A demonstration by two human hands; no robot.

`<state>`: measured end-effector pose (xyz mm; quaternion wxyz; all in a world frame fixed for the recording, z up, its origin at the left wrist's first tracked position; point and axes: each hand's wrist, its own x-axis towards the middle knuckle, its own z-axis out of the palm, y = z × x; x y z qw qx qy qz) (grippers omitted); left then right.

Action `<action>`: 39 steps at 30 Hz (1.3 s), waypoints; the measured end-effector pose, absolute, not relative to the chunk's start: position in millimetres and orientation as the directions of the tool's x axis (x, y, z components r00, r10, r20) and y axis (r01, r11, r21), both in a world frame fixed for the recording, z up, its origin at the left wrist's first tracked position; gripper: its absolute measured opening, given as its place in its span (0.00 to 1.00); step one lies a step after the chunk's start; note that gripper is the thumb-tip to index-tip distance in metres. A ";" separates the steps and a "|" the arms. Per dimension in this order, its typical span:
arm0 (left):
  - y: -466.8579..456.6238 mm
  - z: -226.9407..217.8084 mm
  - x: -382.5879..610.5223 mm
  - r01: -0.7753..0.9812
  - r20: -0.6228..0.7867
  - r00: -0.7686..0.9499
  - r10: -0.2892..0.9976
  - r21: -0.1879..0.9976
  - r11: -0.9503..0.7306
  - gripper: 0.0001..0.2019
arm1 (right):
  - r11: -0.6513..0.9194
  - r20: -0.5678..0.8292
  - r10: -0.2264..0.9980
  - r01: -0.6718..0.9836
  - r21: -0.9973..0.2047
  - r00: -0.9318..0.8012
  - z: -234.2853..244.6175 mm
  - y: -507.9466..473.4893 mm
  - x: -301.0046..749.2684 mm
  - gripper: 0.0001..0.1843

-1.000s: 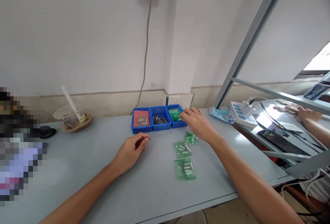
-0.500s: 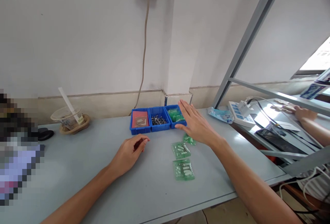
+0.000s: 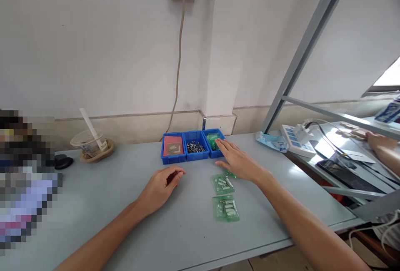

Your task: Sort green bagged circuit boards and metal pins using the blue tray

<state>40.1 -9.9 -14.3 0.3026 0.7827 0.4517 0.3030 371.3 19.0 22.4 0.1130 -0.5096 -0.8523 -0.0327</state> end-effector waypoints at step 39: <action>-8.9 -17.7 38.8 0.537 0.311 0.562 0.766 0.568 -0.624 0.13 | 0.589 0.017 0.786 0.739 -0.327 -0.619 44.4 -8.1 348.4 0.02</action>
